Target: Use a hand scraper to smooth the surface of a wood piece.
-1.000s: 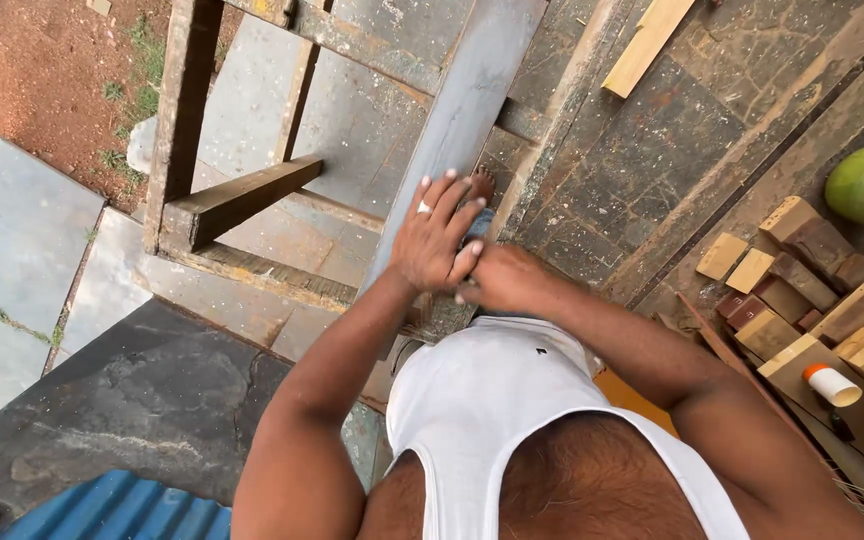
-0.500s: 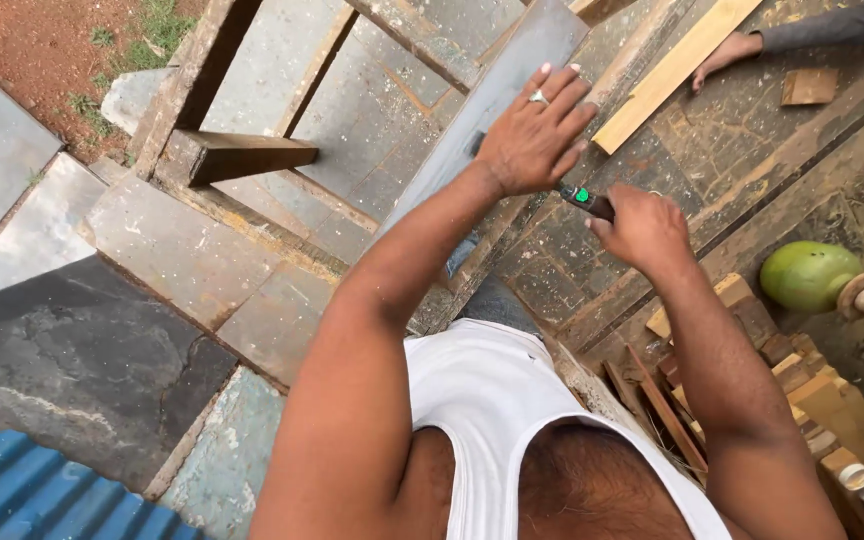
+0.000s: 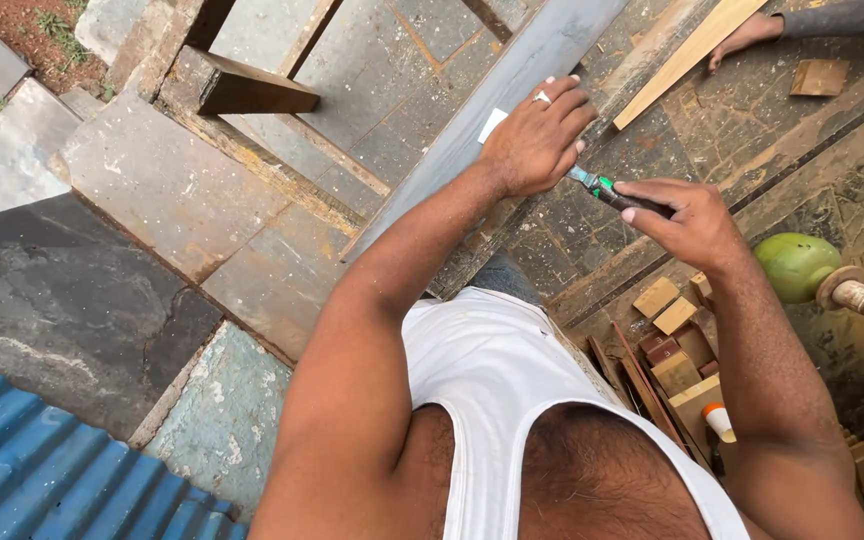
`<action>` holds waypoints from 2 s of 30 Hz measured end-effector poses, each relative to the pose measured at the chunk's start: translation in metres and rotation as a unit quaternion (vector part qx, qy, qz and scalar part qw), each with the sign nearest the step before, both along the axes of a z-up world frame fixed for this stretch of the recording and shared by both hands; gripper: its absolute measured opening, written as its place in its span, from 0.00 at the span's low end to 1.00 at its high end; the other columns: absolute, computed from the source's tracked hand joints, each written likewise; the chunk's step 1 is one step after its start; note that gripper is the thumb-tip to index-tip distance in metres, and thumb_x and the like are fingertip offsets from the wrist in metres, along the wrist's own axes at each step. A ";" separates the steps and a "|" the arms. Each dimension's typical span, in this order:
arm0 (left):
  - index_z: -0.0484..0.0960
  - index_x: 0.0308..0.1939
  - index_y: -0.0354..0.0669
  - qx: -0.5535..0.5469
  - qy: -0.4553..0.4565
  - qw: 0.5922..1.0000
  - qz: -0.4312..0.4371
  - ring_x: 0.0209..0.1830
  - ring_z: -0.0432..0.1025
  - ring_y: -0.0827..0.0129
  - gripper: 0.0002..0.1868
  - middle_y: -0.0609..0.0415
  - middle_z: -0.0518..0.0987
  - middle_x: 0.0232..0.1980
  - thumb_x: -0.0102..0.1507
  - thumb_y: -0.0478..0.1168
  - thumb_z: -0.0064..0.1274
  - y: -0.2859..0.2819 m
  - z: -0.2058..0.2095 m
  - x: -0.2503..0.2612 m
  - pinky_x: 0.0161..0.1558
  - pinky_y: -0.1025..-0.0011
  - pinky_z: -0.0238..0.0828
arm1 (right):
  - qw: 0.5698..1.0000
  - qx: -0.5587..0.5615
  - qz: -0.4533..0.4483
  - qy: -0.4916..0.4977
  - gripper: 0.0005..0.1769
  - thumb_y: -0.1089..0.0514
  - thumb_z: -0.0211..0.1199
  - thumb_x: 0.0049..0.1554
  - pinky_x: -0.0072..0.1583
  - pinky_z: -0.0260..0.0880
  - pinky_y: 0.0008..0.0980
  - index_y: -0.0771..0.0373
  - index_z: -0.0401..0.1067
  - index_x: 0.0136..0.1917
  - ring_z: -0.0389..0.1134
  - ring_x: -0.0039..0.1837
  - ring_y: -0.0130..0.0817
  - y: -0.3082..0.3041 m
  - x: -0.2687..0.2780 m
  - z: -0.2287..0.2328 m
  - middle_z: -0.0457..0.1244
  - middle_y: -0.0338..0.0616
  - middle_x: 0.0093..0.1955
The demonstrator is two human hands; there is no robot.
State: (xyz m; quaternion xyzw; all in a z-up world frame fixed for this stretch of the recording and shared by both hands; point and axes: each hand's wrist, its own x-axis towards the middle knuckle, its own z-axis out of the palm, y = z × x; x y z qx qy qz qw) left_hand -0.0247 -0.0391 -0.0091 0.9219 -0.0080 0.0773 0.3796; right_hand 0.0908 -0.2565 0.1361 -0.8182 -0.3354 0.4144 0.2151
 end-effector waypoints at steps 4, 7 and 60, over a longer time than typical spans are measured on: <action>0.71 0.66 0.40 -0.013 0.038 0.998 0.048 0.77 0.54 0.49 0.23 0.41 0.67 0.69 0.69 0.45 0.45 -0.005 0.033 -0.094 0.78 0.46 0.45 | 0.998 -0.029 0.033 0.034 0.20 0.52 0.70 0.55 0.55 0.79 0.33 0.52 0.78 0.61 0.76 0.53 0.35 0.001 -0.062 -0.001 0.72 0.46 0.58; 0.73 0.63 0.42 -0.029 0.092 0.993 0.062 0.78 0.54 0.49 0.23 0.42 0.67 0.69 0.66 0.45 0.47 0.000 0.052 -0.145 0.78 0.45 0.45 | 0.993 0.039 0.108 0.005 0.18 0.51 0.70 0.56 0.58 0.77 0.39 0.53 0.79 0.60 0.74 0.58 0.40 0.017 -0.098 0.016 0.71 0.50 0.60; 0.67 0.67 0.35 -0.063 -0.104 0.992 0.044 0.78 0.52 0.35 0.28 0.34 0.64 0.73 0.65 0.40 0.52 0.034 0.039 0.037 0.74 0.44 0.51 | 0.991 -0.119 -0.041 -0.043 0.22 0.47 0.64 0.59 0.47 0.74 0.39 0.40 0.74 0.67 0.71 0.42 0.33 0.039 -0.003 0.014 0.72 0.41 0.47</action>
